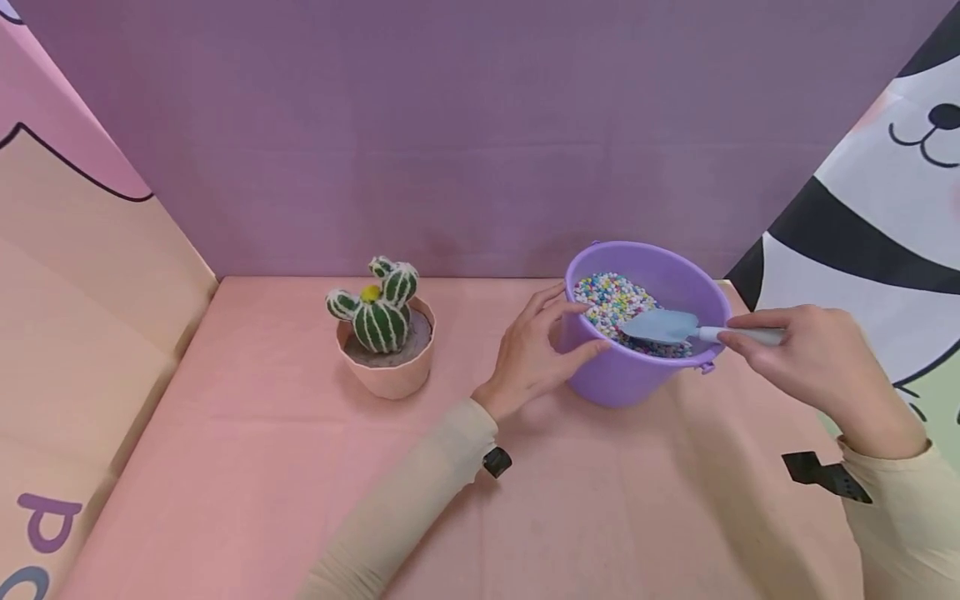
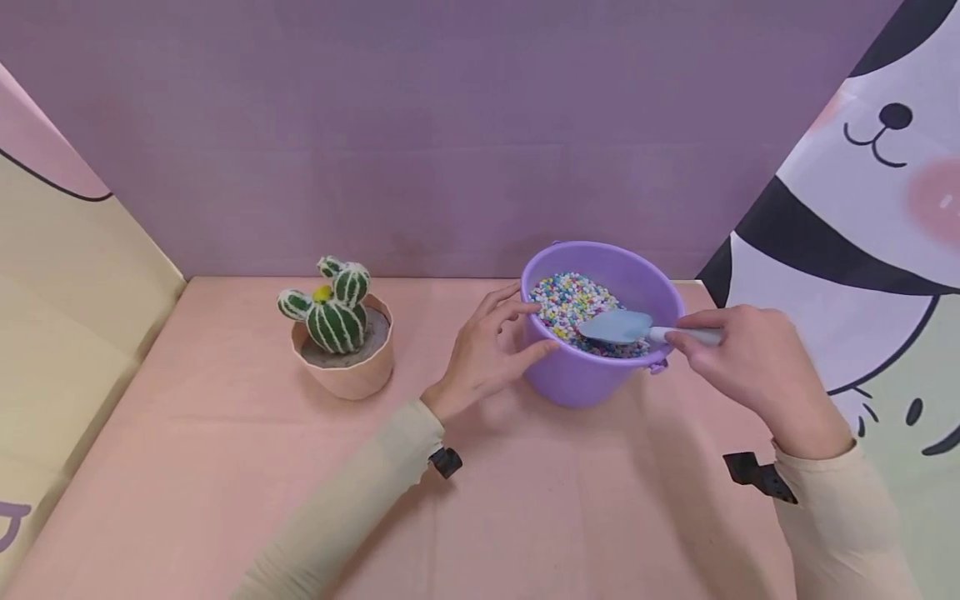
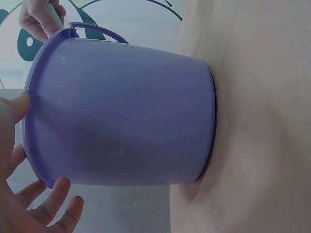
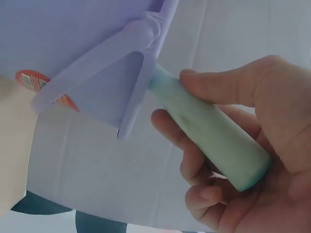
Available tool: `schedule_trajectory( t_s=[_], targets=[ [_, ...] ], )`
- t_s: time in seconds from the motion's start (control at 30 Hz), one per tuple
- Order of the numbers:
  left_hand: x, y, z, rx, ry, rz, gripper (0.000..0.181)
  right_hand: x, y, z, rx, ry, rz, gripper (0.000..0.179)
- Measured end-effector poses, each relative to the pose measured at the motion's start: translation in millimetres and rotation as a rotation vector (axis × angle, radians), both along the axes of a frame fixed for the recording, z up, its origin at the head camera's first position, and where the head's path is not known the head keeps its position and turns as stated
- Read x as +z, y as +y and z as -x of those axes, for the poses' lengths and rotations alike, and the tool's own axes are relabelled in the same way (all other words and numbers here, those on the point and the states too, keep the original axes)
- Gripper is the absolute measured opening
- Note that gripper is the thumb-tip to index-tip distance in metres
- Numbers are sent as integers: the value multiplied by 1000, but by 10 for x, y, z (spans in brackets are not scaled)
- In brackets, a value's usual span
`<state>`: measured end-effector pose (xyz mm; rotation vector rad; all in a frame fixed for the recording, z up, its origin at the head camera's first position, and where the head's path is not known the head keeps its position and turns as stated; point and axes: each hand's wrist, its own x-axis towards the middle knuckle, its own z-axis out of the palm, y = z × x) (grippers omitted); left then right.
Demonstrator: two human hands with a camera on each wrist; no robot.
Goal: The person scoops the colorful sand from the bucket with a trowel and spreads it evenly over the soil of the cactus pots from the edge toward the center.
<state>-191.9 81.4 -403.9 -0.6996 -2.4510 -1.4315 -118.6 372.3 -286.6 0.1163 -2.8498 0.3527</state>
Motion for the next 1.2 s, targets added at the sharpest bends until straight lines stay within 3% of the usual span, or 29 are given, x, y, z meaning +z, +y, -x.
schedule_trajectory(
  t_s=[0.33, 0.5, 0.97, 1.2],
  targets=[
    [25, -19, 17, 9, 18, 2, 55, -279, -270, 221, 78, 83, 98, 21],
    [15, -1, 14, 0, 33, 17, 55, -381, -292, 257, 41, 101, 150, 23],
    [15, -20, 28, 15, 41, 28, 54, -345, -267, 252, 47, 65, 159, 25],
    [5, -21, 28, 12, 38, 17, 56, -316, -174, 150, -12, 79, 179, 25]
  ],
)
